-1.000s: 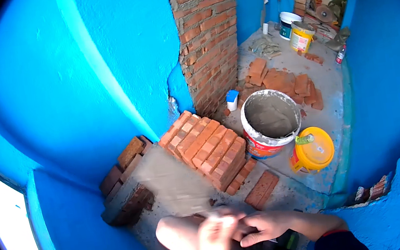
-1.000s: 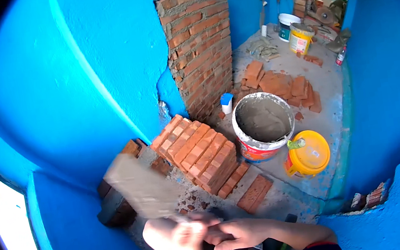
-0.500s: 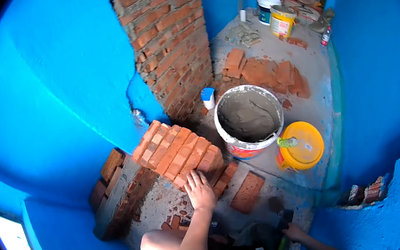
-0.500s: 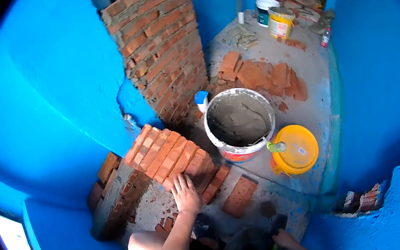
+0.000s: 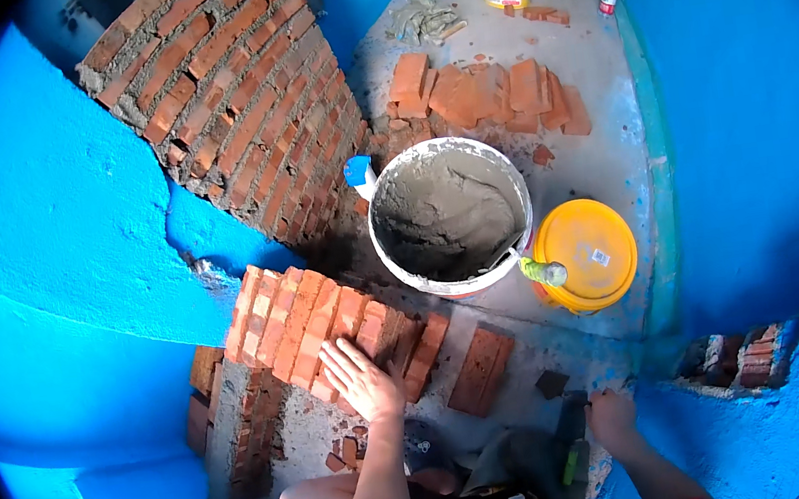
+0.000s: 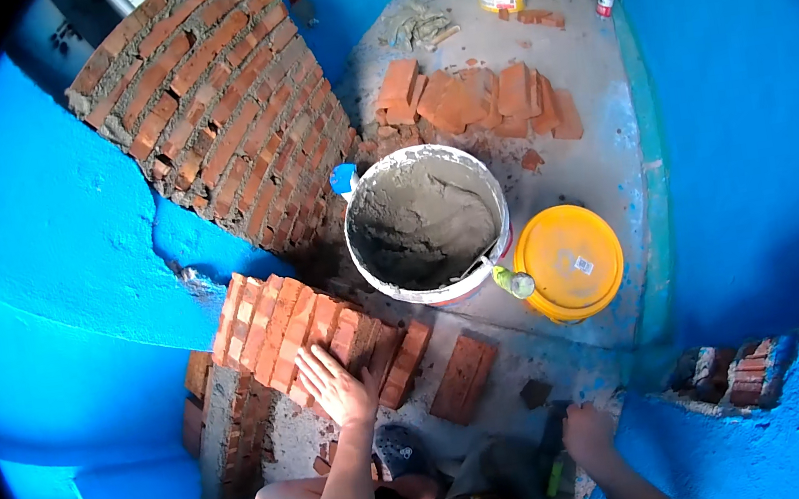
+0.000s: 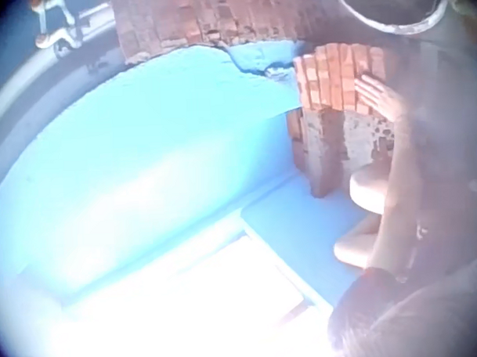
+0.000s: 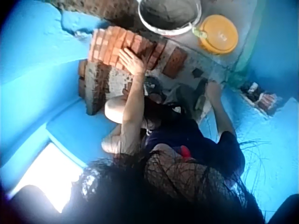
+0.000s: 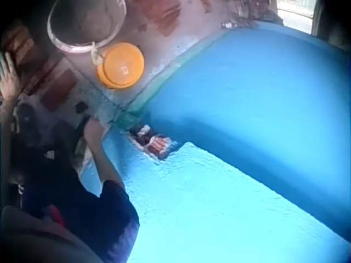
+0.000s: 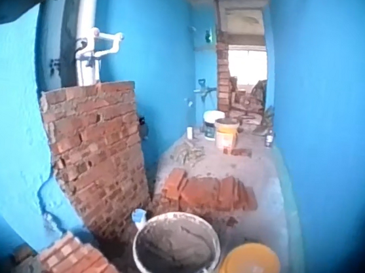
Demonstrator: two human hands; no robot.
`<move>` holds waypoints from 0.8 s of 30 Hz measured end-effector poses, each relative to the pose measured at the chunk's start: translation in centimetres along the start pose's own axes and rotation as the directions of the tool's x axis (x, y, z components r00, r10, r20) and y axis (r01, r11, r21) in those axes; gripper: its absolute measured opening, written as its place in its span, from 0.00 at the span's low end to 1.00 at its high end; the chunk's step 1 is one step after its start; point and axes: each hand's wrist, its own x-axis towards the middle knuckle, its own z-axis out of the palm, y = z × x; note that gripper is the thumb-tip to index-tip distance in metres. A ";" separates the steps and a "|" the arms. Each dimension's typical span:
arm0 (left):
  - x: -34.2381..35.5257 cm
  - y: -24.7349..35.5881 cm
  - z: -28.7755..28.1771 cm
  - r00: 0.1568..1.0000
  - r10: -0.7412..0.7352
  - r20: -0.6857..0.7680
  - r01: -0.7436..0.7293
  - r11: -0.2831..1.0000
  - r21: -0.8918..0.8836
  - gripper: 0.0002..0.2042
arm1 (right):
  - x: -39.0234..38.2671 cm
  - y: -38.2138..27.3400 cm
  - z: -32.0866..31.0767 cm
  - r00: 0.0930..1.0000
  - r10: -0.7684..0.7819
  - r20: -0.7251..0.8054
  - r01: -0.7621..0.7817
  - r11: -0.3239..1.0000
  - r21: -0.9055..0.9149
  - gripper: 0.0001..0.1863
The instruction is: The person applies mortar onto a brick structure using trowels, lays bricks onto the mortar by hand, taps them into place with a tool, and spreads additional mortar over the bricks with a trowel.
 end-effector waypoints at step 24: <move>0.3 -5.7 -6.9 0.993 0.012 -0.116 -0.062 0.894 -0.445 0.21 | 0.0 -0.7 1.8 0.998 0.062 0.027 -0.061 0.998 -0.035 0.08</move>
